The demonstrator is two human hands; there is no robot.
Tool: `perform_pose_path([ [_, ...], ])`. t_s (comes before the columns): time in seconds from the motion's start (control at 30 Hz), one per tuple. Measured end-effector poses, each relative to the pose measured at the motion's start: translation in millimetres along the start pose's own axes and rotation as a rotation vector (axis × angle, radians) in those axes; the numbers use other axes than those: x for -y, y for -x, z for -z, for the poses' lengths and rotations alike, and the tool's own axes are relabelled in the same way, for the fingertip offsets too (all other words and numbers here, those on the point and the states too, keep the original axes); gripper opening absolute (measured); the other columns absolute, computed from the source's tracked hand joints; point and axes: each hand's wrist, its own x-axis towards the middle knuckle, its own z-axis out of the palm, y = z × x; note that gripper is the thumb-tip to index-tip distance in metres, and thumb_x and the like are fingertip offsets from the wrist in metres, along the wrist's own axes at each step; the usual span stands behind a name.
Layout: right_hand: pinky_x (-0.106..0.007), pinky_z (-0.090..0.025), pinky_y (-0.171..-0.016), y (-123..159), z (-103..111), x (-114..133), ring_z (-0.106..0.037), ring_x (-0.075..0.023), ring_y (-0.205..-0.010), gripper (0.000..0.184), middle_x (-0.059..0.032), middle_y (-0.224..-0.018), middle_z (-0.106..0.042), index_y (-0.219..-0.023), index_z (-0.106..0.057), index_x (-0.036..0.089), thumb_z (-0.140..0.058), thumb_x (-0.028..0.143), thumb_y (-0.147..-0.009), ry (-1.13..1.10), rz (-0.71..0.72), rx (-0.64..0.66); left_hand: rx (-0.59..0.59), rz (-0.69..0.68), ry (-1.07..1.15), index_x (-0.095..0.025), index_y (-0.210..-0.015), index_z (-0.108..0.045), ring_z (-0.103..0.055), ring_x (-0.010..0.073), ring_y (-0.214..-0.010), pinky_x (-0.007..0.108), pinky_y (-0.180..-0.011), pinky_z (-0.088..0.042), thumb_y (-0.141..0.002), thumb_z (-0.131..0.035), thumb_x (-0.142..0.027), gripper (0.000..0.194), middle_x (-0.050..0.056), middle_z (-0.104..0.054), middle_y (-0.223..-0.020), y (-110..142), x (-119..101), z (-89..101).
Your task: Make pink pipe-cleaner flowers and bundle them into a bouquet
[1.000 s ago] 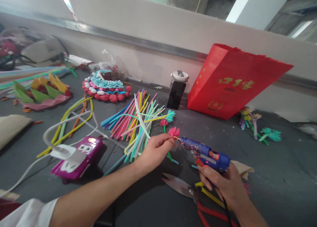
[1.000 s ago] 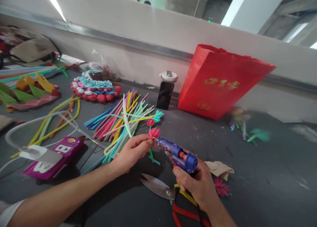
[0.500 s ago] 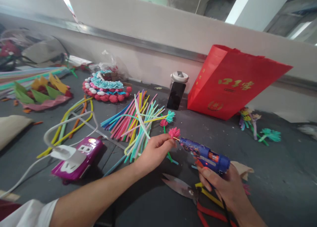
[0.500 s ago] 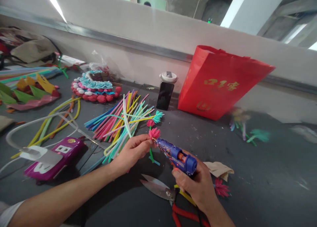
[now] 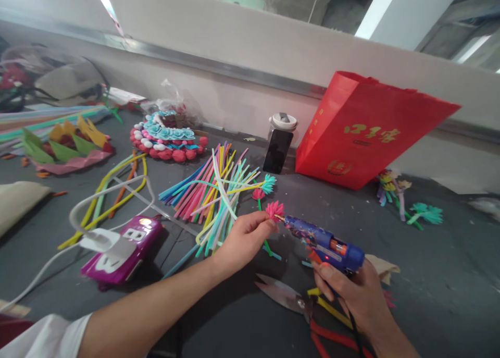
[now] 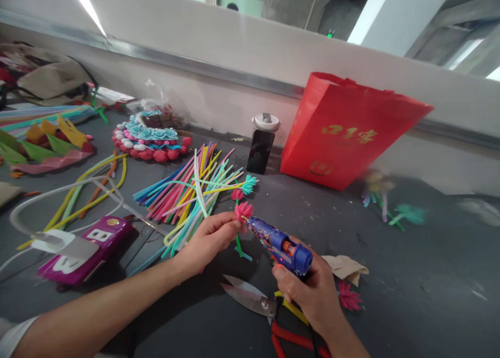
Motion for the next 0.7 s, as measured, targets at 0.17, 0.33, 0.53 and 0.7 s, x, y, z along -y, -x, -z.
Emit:
perform_pose_path([
  [0.17, -0.021, -0.037, -0.039, -0.5, 1.1, -2.0, -0.04, -0.0067, -0.04, 0.041, 0.0037, -0.053, -0.053, -0.101, -0.062, 0.015, -0.078, 0.038, -0.072, 0.01, -0.009, 0.004, 0.02, -0.008, -0.021, -0.015, -0.073, -0.062, -0.028, 0.0085, -0.049, 0.023, -0.047, -0.022, -0.082, -0.049, -0.034, 0.025, -0.006, -0.034, -0.053, -1.5, 0.8, 0.6],
  [0.33, -0.022, -0.036, -0.04, 0.0, 0.3, -1.2, -0.041, -0.0066, -0.04, 0.037, 0.003, -0.056, -0.054, -0.096, -0.061, 0.016, -0.078, 0.039, -0.072, -0.017, -0.001, 0.028, 0.02, -0.012, -0.027, -0.015, -0.074, -0.062, -0.028, 0.0084, -0.049, 0.023, -0.047, -0.022, -0.082, -0.049, -0.034, 0.024, -0.006, -0.034, -0.053, -1.6, 0.1, 0.5],
  [0.53, -0.022, -0.036, -0.039, 0.3, -1.7, 0.1, -0.041, -0.0066, -0.04, 0.037, 0.0015, -0.06, -0.057, -0.096, -0.062, 0.016, -0.078, 0.039, -0.072, -0.027, 0.012, 0.017, 0.012, -0.042, -0.064, -0.015, -0.073, -0.061, -0.03, 0.0087, -0.05, 0.023, -0.049, -0.023, -0.083, -0.05, -0.035, 0.025, -0.006, -0.033, -0.054, -1.9, 1.3, 0.4],
  [0.7, -0.023, -0.038, -0.04, 0.3, -0.2, -0.9, -0.041, -0.0076, -0.041, 0.04, 0.0028, -0.057, -0.055, -0.099, -0.062, 0.016, -0.079, 0.04, -0.072, 0.026, 0.016, -0.005, -0.003, -0.099, -0.16, -0.015, -0.073, -0.062, -0.034, 0.0099, -0.056, 0.023, -0.053, -0.027, -0.085, -0.049, -0.035, 0.027, -0.004, -0.039, -0.059, -2.0, 4.2, 1.3],
])
